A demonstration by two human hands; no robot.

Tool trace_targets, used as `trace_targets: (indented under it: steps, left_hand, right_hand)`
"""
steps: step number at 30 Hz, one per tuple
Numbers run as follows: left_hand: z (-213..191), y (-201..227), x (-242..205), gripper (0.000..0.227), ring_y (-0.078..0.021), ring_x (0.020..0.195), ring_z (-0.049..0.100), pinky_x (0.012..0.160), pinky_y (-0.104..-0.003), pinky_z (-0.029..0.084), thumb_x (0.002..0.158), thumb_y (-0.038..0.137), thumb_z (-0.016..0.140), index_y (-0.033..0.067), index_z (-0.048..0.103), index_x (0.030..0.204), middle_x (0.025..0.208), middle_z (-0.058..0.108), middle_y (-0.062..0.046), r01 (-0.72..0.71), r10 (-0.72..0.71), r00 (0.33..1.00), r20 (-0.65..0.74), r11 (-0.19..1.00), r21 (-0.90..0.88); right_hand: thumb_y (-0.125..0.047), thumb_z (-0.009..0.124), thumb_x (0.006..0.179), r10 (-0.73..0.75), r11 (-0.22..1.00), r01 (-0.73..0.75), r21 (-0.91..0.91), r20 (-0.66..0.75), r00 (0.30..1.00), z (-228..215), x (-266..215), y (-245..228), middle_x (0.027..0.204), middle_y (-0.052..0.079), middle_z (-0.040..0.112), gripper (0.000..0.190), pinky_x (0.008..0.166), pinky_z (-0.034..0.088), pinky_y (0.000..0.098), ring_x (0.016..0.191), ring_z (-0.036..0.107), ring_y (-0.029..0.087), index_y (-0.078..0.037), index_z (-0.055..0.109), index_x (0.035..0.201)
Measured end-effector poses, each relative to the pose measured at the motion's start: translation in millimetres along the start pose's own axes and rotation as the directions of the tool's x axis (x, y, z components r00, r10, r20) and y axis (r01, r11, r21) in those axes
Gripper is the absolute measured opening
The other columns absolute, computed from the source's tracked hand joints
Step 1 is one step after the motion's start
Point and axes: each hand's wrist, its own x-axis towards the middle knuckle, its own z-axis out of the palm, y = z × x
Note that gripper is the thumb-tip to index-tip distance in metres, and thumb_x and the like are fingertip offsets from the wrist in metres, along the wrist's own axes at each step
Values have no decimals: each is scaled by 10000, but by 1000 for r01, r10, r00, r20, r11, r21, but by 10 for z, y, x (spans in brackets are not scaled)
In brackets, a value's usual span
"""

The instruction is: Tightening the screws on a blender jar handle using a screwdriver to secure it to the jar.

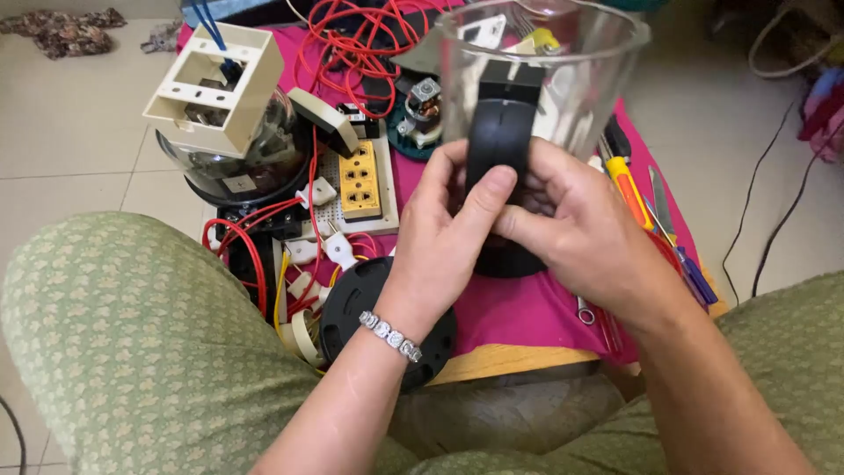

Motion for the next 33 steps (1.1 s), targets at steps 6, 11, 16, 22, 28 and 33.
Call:
trace_targets:
  steps: [6,11,16,22,28,33]
  left_hand:
    - [-40,-16,-158,384,-173,995,648,906,-302,546,974,146,584,27,520,1333,1156,672,-93,-153,152,987,-51,988,-22]
    - [13,-80,-186,374,-177,974,656,886,-309,554,970,187,605,49,516,1307,1134,677,-86,-133,136,987,-87,990,46]
    - [245,-30,-191,399,-183,970,692,873,-304,574,948,141,638,66,501,1315,1127,698,-91,-105,107,992,-72,994,24]
    - [401,11,-253,363,-176,881,724,786,-295,580,944,224,611,48,585,1261,1053,766,-85,-28,30,999,-18,996,81]
    - [275,20,-242,296,-128,923,669,844,-271,554,949,164,645,21,631,1207,1091,740,-62,-59,61,998,32,997,-45]
    - [213,17,-157,322,-60,837,589,769,-214,512,970,233,617,-5,715,1164,985,718,-5,112,-107,993,46,983,-147]
  right_hand:
    - [40,626,855,-46,993,51,-108,44,998,98,-29,-23,1094,56,736,476,740,521,220,859,641,101,4,597,1329]
    - [12,647,844,-55,986,66,-152,76,996,34,16,75,1059,38,749,435,749,555,244,868,671,112,-30,636,1277]
    - [23,616,826,-1,993,18,-115,149,989,-280,-16,157,1154,50,737,519,854,558,264,975,676,132,-45,613,1340]
    - [-24,729,774,177,932,-146,-333,67,982,-469,-112,110,883,-7,717,330,618,486,250,717,578,100,-88,764,1095]
    - [19,779,815,529,832,-527,-172,-36,848,-664,-155,460,902,144,812,199,745,554,304,805,723,201,16,766,1014]
    - [-299,650,900,432,367,-533,-763,-367,824,-481,-100,1364,1109,150,753,325,871,558,489,968,714,374,-111,772,1137]
